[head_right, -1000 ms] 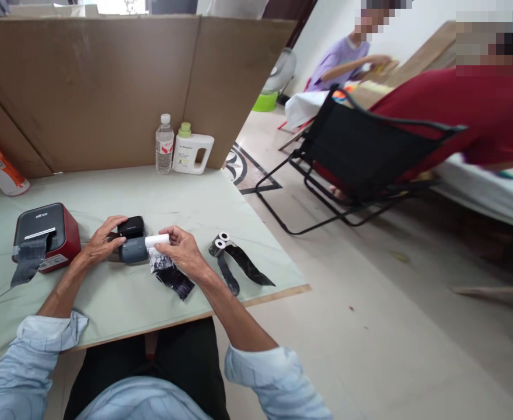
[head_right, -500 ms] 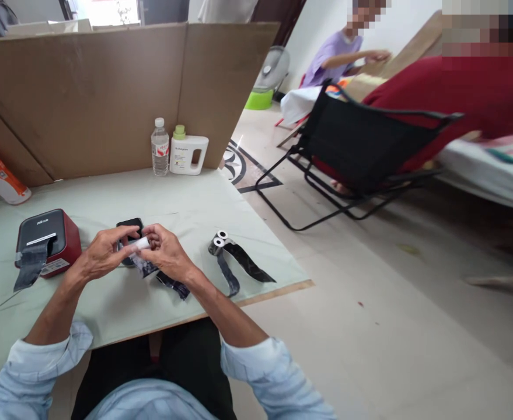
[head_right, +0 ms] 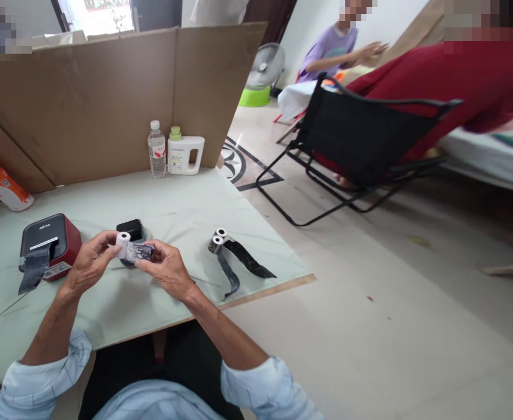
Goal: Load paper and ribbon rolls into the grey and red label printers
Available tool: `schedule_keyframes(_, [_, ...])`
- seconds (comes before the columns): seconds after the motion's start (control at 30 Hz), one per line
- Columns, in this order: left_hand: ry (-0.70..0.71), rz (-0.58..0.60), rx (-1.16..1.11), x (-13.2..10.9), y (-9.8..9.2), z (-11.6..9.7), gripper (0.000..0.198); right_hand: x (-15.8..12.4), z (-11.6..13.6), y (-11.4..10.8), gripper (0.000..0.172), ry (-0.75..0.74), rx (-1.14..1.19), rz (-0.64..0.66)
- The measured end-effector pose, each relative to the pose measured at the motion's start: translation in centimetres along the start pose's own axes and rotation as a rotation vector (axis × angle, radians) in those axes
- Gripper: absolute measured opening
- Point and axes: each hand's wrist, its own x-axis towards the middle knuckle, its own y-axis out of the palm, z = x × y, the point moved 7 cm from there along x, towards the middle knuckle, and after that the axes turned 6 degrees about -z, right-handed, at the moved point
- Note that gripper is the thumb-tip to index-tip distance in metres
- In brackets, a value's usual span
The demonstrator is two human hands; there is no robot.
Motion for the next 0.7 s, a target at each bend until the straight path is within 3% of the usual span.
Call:
schedule_keyframes(0.1, [-0.079, -0.041, -0.224, -0.4, -0.3, 1.2, 0.035, -0.4, 0.1, -0.4, 0.030, 0.058, 0.030, 0.004])
schedule_keyframes(0.33, [-0.257, -0.014, -0.468, -1.7, 0.6, 2.8, 0.048, -0.9, -0.1, -1.4, 0.048, 0.039, 0.097, -0.046])
schedule_keyframes(0.57, [-0.304, 0.011, -0.527, -2.3, 2.0, 2.7, 0.046, -1.4, -2.3, -0.7, 0.052, 0.119, 0.303, -0.027])
schedule_keyframes(0.7, [-0.275, 0.048, -0.493, -2.6, 3.0, 2.3, 0.036, -1.9, -2.7, -0.6, 0.040, 0.113, 0.236, -0.059])
